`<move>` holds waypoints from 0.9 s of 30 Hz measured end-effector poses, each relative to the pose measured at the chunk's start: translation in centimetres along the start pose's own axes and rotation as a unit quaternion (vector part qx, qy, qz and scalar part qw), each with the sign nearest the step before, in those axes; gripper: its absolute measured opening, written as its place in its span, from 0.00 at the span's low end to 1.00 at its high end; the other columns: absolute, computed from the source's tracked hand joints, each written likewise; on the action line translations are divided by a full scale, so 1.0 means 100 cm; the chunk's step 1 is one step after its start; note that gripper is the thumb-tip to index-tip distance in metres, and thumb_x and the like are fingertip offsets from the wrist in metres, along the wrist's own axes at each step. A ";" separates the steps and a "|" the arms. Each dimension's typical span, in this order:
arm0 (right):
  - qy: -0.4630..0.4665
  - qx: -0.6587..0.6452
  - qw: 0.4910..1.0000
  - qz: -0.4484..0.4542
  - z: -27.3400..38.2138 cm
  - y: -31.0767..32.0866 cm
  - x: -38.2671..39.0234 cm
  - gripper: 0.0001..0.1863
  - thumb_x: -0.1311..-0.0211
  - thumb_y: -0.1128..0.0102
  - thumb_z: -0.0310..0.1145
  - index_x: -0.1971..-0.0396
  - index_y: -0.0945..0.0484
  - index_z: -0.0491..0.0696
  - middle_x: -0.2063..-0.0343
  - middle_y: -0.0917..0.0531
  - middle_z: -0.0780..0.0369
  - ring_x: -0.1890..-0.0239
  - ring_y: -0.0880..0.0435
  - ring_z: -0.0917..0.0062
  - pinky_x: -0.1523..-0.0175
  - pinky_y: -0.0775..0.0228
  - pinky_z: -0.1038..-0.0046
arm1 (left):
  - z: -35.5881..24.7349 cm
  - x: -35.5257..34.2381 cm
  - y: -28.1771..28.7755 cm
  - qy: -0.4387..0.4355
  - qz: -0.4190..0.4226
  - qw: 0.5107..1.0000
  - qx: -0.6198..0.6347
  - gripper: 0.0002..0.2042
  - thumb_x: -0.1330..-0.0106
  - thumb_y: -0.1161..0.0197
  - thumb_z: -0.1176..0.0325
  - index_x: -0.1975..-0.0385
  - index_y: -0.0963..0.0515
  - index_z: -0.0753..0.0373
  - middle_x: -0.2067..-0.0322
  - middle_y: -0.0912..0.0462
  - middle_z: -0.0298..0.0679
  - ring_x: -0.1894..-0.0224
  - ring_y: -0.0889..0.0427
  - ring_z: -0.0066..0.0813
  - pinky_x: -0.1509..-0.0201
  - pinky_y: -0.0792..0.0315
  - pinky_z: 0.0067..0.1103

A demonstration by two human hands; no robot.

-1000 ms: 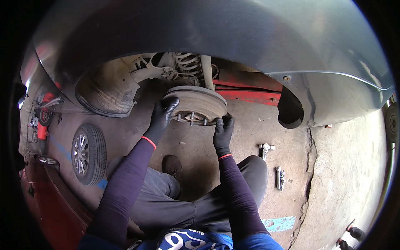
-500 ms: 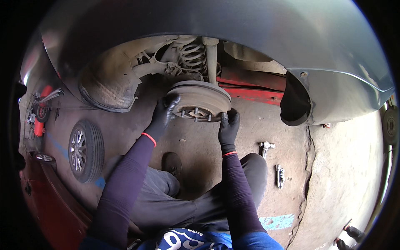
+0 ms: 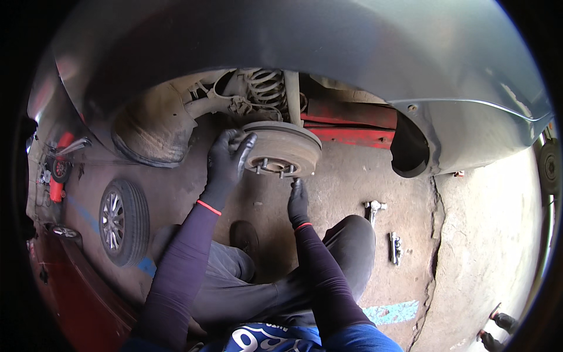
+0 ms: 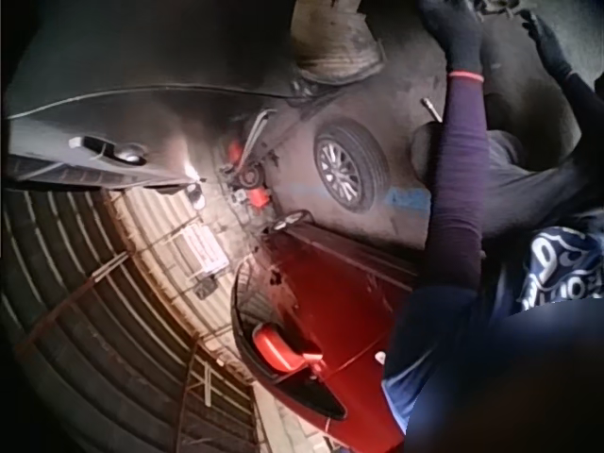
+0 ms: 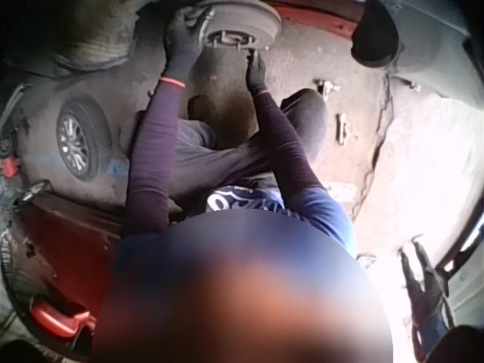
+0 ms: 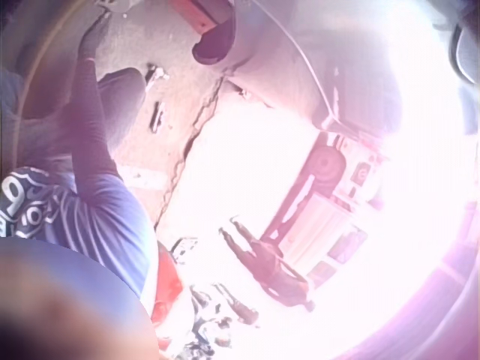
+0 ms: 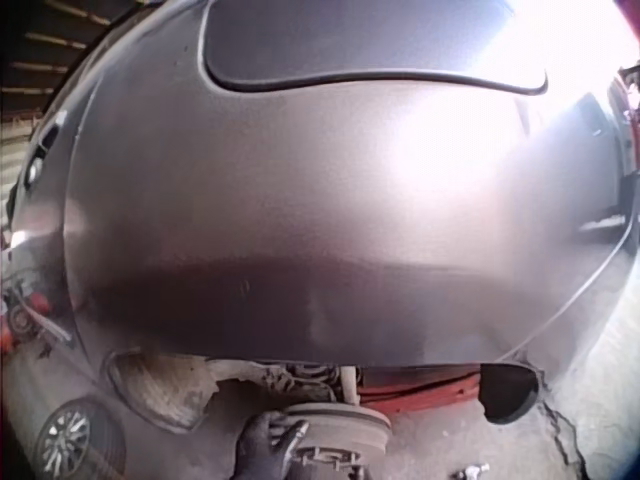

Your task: The person uses a lug wrench to loosen and remove the lug nuts from a car wheel. After removing the nuts, the person takes off the tire and sets it aside, then removes the brake drum from the hub.

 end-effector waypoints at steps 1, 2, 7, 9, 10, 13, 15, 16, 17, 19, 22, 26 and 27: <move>-0.047 -0.047 0.997 -0.049 -0.005 0.012 -0.003 0.28 0.25 0.52 0.52 0.42 0.26 0.41 0.48 0.20 0.55 0.48 0.21 0.67 0.42 0.32 0.61 | -0.003 0.004 0.005 -0.023 -0.032 0.999 0.012 0.27 0.37 0.29 0.52 0.50 0.24 0.69 0.54 0.20 0.50 0.53 0.18 0.40 0.49 0.25 0.31; -0.119 -0.080 0.981 -0.133 -0.007 0.033 -0.006 0.30 0.27 0.49 0.55 0.43 0.26 0.42 0.48 0.20 0.55 0.49 0.21 0.65 0.44 0.32 0.60 | 0.002 0.008 0.008 -0.022 -0.056 0.998 -0.020 0.26 0.37 0.28 0.52 0.50 0.24 0.69 0.54 0.19 0.50 0.53 0.18 0.39 0.50 0.25 0.30; -0.047 -0.058 0.992 -0.099 0.097 0.062 -0.038 0.35 0.35 0.43 0.63 0.49 0.24 0.43 0.58 0.20 0.59 0.61 0.21 0.72 0.56 0.29 0.67 | 0.072 -0.007 0.018 0.043 -0.083 0.993 0.078 0.28 0.37 0.28 0.52 0.48 0.25 0.69 0.55 0.19 0.45 0.53 0.19 0.33 0.50 0.26 0.26; 0.034 0.015 0.999 -0.025 0.143 0.039 -0.030 0.37 0.36 0.43 0.65 0.46 0.26 0.43 0.56 0.21 0.58 0.60 0.22 0.72 0.55 0.28 0.66 | 0.114 -0.009 0.007 0.189 -0.049 0.965 0.177 0.33 0.37 0.30 0.47 0.44 0.28 0.69 0.48 0.22 0.44 0.48 0.22 0.35 0.46 0.28 0.28; -0.020 0.018 0.999 -0.019 0.151 0.032 -0.023 0.38 0.36 0.43 0.65 0.45 0.27 0.44 0.55 0.21 0.59 0.59 0.22 0.72 0.54 0.28 0.65 | 0.125 -0.010 0.002 0.214 -0.031 0.957 0.193 0.38 0.37 0.32 0.41 0.39 0.30 0.69 0.42 0.24 0.45 0.43 0.24 0.36 0.43 0.29 0.30; -0.119 0.018 0.991 0.052 0.168 0.006 -0.008 0.44 0.41 0.42 0.70 0.38 0.33 0.47 0.48 0.25 0.57 0.52 0.24 0.68 0.50 0.26 0.61 | 0.149 -0.001 -0.020 0.329 0.017 0.916 0.227 0.51 0.42 0.42 0.26 0.28 0.41 0.62 0.30 0.36 0.45 0.31 0.36 0.40 0.35 0.35 0.40; -0.180 -0.002 0.981 0.079 0.167 -0.005 -0.002 0.45 0.41 0.45 0.73 0.37 0.33 0.50 0.45 0.26 0.56 0.49 0.24 0.60 0.47 0.26 0.59 | 0.150 0.003 -0.032 0.347 0.053 0.892 0.284 0.53 0.44 0.43 0.24 0.26 0.43 0.58 0.29 0.38 0.44 0.30 0.37 0.44 0.34 0.38 0.44; -0.213 -0.010 0.974 0.071 0.164 -0.005 -0.001 0.46 0.41 0.47 0.74 0.36 0.32 0.51 0.44 0.27 0.55 0.47 0.25 0.56 0.46 0.26 0.59 | 0.151 0.005 -0.038 0.362 0.063 0.878 0.306 0.53 0.45 0.43 0.23 0.26 0.44 0.56 0.29 0.39 0.44 0.30 0.38 0.46 0.33 0.39 0.47; -0.225 -0.003 0.971 0.083 0.163 -0.006 -0.003 0.47 0.42 0.48 0.76 0.35 0.33 0.52 0.43 0.28 0.55 0.45 0.26 0.53 0.43 0.27 0.56 | 0.154 0.008 -0.043 0.383 0.065 0.874 0.292 0.54 0.46 0.50 0.18 0.24 0.47 0.50 0.27 0.42 0.44 0.27 0.42 0.53 0.27 0.49 0.47; -0.209 0.032 0.971 0.107 0.162 -0.006 -0.007 0.47 0.41 0.48 0.75 0.36 0.33 0.50 0.47 0.26 0.55 0.48 0.23 0.56 0.44 0.26 0.58 | 0.156 0.006 -0.047 0.378 0.099 0.868 0.306 0.55 0.46 0.50 0.17 0.25 0.46 0.51 0.29 0.38 0.43 0.28 0.39 0.51 0.28 0.47 0.47; -0.177 0.082 0.972 0.133 0.159 -0.001 -0.015 0.46 0.39 0.48 0.73 0.37 0.33 0.48 0.52 0.23 0.54 0.53 0.19 0.60 0.46 0.23 0.60 | 0.158 0.000 -0.049 0.364 0.121 0.868 0.316 0.54 0.46 0.48 0.19 0.26 0.43 0.54 0.32 0.33 0.42 0.30 0.36 0.48 0.30 0.42 0.46; -0.134 0.066 0.977 0.151 0.143 0.002 -0.018 0.45 0.37 0.48 0.71 0.36 0.33 0.46 0.56 0.19 0.53 0.60 0.15 0.65 0.47 0.21 0.60 | 0.134 -0.002 -0.040 0.344 0.093 0.887 0.293 0.51 0.46 0.39 0.24 0.29 0.39 0.56 0.34 0.30 0.41 0.34 0.30 0.43 0.34 0.35 0.43; -0.237 -0.013 0.959 0.157 0.127 0.001 -0.013 0.48 0.41 0.51 0.77 0.42 0.30 0.44 0.51 0.21 0.54 0.57 0.18 0.66 0.46 0.24 0.62 | 0.116 -0.005 -0.032 0.283 0.087 0.924 0.242 0.51 0.47 0.36 0.26 0.33 0.37 0.60 0.36 0.28 0.44 0.36 0.28 0.44 0.36 0.33 0.41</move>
Point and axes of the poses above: each hand's wrist, its own x-axis away from the middle knuckle, its own y-axis out of the back of the hand, z = x × y, the point moved 6 cm from there along -x, towards the middle knuckle
